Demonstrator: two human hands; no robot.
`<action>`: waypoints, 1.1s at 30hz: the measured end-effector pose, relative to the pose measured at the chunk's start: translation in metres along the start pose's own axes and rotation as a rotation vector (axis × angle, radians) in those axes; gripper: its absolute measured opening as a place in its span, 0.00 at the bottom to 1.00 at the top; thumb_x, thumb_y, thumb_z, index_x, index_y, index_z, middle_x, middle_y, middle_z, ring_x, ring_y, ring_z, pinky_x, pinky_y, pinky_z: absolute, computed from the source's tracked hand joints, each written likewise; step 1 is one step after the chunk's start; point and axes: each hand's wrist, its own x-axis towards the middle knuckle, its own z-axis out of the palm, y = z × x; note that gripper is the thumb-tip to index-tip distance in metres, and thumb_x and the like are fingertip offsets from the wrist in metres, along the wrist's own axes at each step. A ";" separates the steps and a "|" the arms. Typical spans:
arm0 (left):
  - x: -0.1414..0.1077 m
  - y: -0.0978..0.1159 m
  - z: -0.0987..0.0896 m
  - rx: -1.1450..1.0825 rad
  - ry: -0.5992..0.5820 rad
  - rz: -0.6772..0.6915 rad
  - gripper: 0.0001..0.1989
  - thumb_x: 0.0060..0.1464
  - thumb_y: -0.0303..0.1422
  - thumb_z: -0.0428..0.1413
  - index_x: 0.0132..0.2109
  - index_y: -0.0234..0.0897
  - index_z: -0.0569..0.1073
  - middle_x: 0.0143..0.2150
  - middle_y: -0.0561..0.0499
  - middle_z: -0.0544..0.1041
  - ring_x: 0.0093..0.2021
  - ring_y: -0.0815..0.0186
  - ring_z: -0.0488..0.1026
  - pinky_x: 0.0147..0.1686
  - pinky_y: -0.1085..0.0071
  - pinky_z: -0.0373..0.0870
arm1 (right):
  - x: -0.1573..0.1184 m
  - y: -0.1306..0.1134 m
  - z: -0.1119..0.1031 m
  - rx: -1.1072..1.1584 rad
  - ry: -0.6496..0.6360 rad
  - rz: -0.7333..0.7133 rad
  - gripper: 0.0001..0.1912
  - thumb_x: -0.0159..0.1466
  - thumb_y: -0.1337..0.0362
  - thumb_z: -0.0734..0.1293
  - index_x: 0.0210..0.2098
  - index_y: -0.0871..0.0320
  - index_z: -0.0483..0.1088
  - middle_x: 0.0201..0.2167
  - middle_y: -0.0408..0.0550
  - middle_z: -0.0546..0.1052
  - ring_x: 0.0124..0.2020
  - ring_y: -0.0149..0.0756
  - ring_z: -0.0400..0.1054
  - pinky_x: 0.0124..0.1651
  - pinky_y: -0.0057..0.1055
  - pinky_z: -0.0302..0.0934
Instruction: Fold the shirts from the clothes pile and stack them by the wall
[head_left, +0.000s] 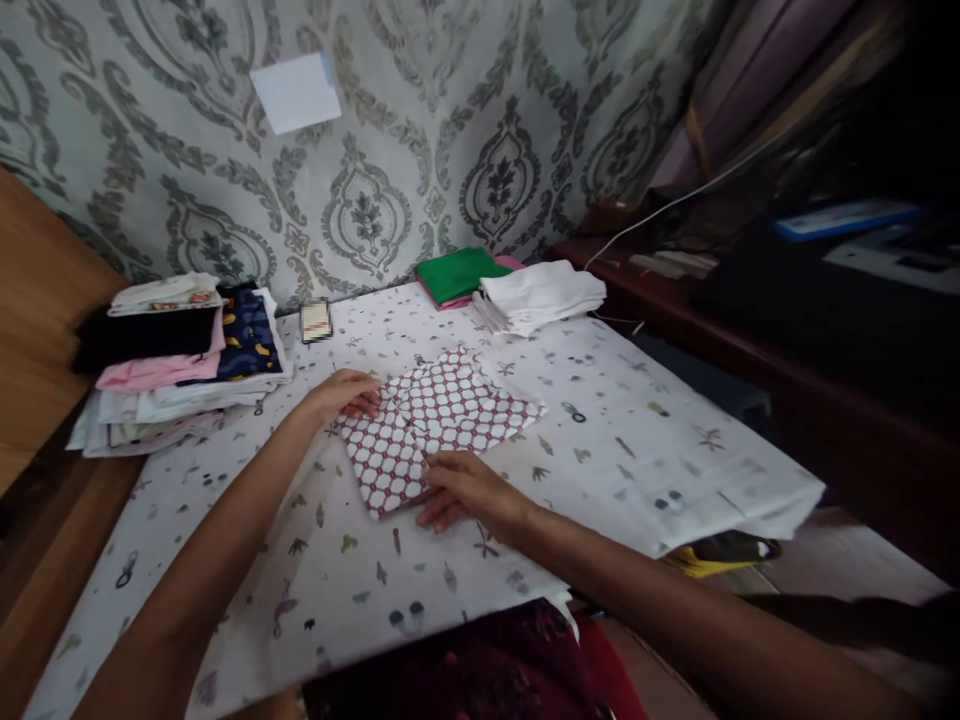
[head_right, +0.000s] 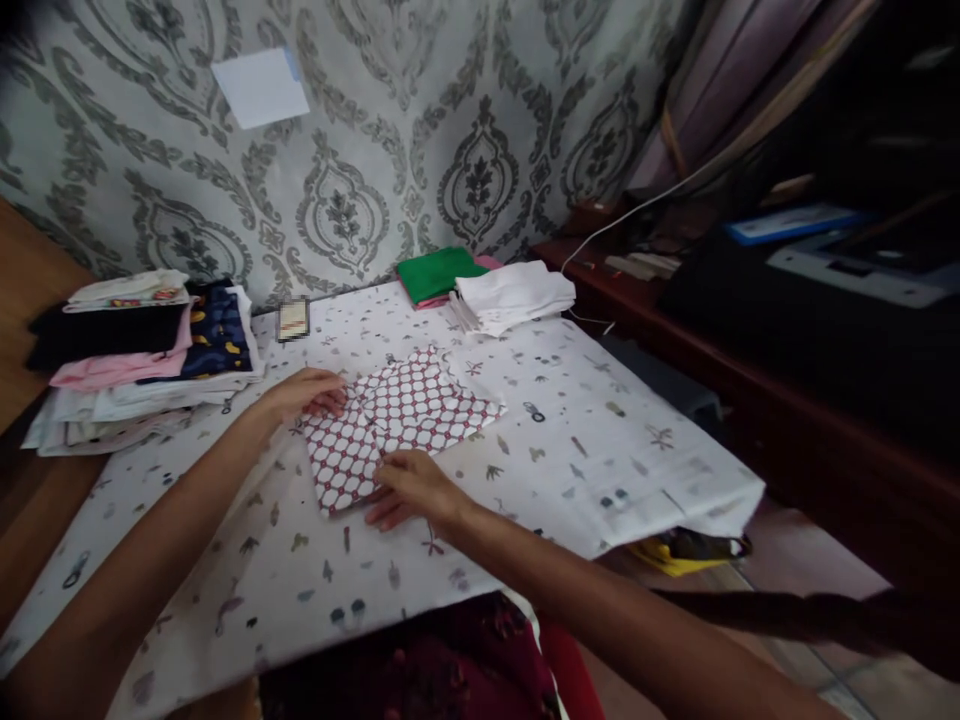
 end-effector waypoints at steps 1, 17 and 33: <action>0.000 -0.001 0.000 0.013 -0.010 0.006 0.18 0.43 0.42 0.66 0.34 0.34 0.73 0.31 0.48 0.78 0.27 0.67 0.77 0.18 0.78 0.57 | 0.001 -0.001 0.000 -0.005 0.002 0.008 0.07 0.65 0.63 0.63 0.32 0.58 0.63 0.27 0.45 0.77 0.23 0.31 0.75 0.23 0.25 0.65; -0.005 -0.012 0.015 0.437 0.345 0.230 0.17 0.55 0.33 0.57 0.51 0.40 0.68 0.25 0.56 0.73 0.28 0.63 0.74 0.33 0.69 0.67 | -0.003 -0.010 -0.008 -1.117 0.345 -0.496 0.17 0.66 0.65 0.61 0.54 0.62 0.66 0.24 0.44 0.76 0.25 0.37 0.71 0.33 0.34 0.65; 0.019 -0.036 0.027 0.905 0.223 0.363 0.29 0.67 0.45 0.40 0.70 0.39 0.56 0.75 0.41 0.48 0.74 0.52 0.41 0.68 0.41 0.35 | 0.024 0.042 0.011 -1.613 0.104 -0.962 0.38 0.67 0.45 0.62 0.65 0.69 0.59 0.67 0.67 0.60 0.71 0.54 0.48 0.71 0.53 0.43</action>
